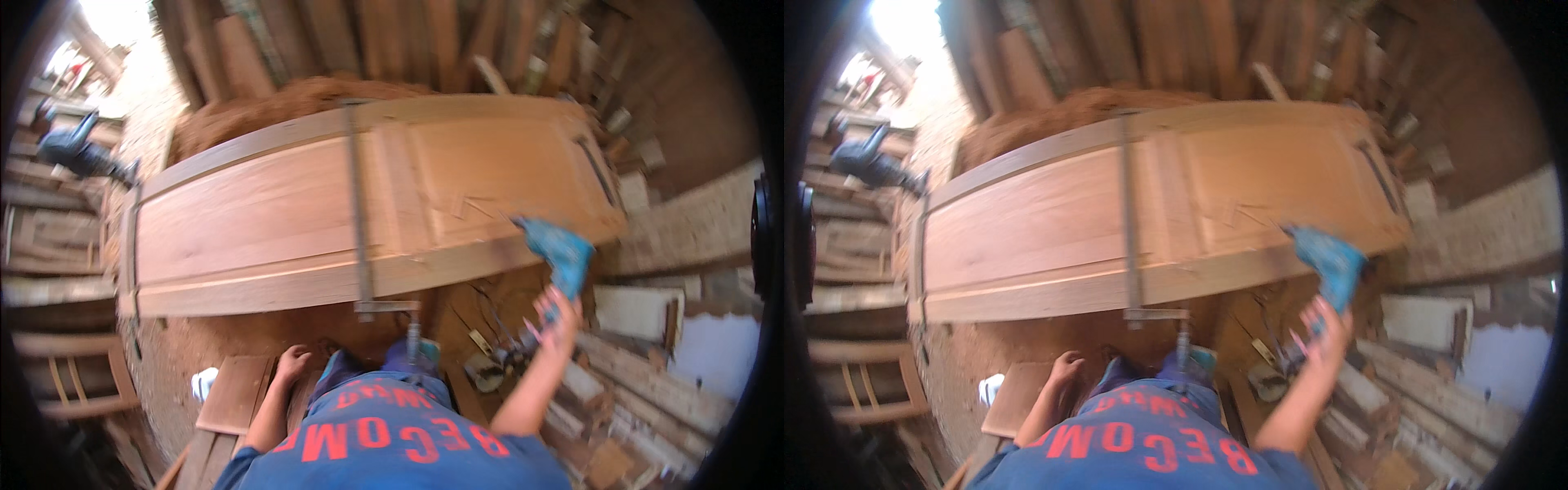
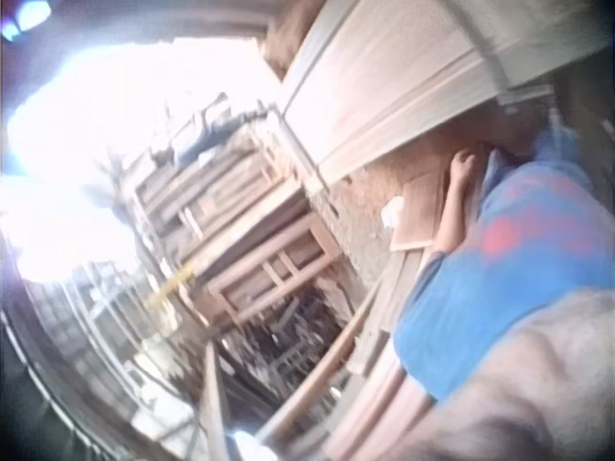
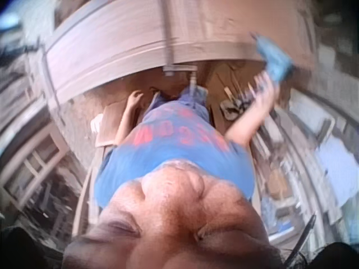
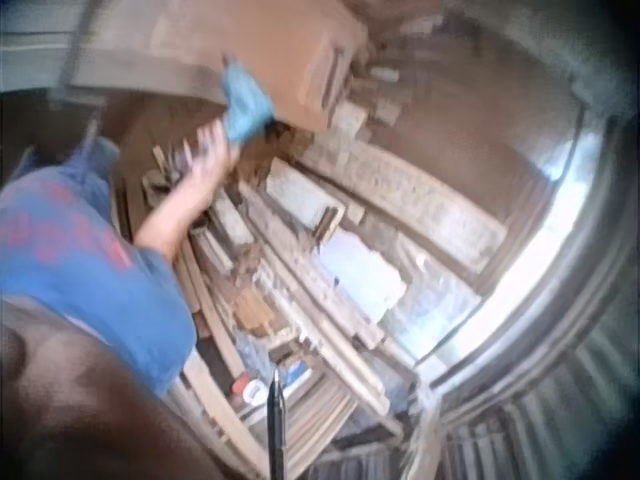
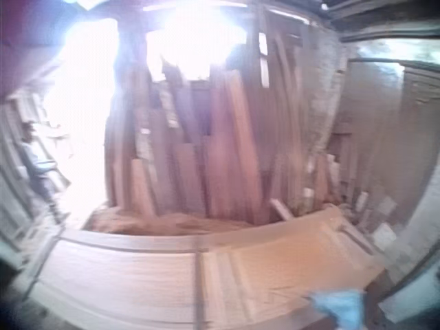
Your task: The person assembles a wooden door by securing a frame with clamps and using a hammer to tap pieces into place. They also use a circular saw to cut a small wooden block and a drill to fasten components. The task involves repeated adjustments and hammering to ensure the frame is flush.
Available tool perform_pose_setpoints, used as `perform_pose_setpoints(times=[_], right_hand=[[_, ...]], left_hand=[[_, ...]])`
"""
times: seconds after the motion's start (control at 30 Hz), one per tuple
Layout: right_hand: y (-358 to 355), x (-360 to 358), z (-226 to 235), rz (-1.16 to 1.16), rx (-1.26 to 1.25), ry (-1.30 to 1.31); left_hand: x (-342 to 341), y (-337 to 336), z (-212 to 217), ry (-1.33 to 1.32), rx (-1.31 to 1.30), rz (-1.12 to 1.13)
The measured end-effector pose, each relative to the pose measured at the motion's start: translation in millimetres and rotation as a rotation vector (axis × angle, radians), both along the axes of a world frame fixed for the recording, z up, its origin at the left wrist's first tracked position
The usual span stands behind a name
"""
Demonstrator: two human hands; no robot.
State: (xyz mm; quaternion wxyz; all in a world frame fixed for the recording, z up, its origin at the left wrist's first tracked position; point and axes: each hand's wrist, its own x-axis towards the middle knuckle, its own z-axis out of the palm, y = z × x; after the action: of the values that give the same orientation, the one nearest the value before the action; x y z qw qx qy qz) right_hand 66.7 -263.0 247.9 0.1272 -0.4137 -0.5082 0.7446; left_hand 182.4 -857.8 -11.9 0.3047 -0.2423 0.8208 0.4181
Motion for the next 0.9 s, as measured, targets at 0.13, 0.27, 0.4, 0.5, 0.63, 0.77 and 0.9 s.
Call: perform_pose_setpoints(times=[0.13, 0.27, 0.4, 0.5, 0.63, 0.77, 0.9], right_hand=[[-56, 100, 36, 0.009, 0.126, -0.003], [-107, 143, 42, 0.172, 0.074, -0.234], [-184, 174, 49, 0.428, 0.006, -0.226], [-250, 169, 93, 0.729, -0.096, -0.100], [-380, 140, 139, 0.872, -0.022, 0.038], [-443, 90, 117, 1.217, -0.078, 0.205], [-538, 10, 76, 1.545, 0.554, 0.499]], left_hand=[[-44, -1, 34, -0.054, -0.015, -0.114], [-44, -53, 35, -0.114, 0.111, -0.023], [-9, -128, -7, 0.075, 0.026, -0.069], [32, -182, -21, 0.085, -0.016, -0.040], [100, -237, -8, -0.107, -0.068, 0.072], [118, -259, -7, -0.120, -0.115, 0.238], [145, -270, -26, -0.063, -0.099, 0.418]])
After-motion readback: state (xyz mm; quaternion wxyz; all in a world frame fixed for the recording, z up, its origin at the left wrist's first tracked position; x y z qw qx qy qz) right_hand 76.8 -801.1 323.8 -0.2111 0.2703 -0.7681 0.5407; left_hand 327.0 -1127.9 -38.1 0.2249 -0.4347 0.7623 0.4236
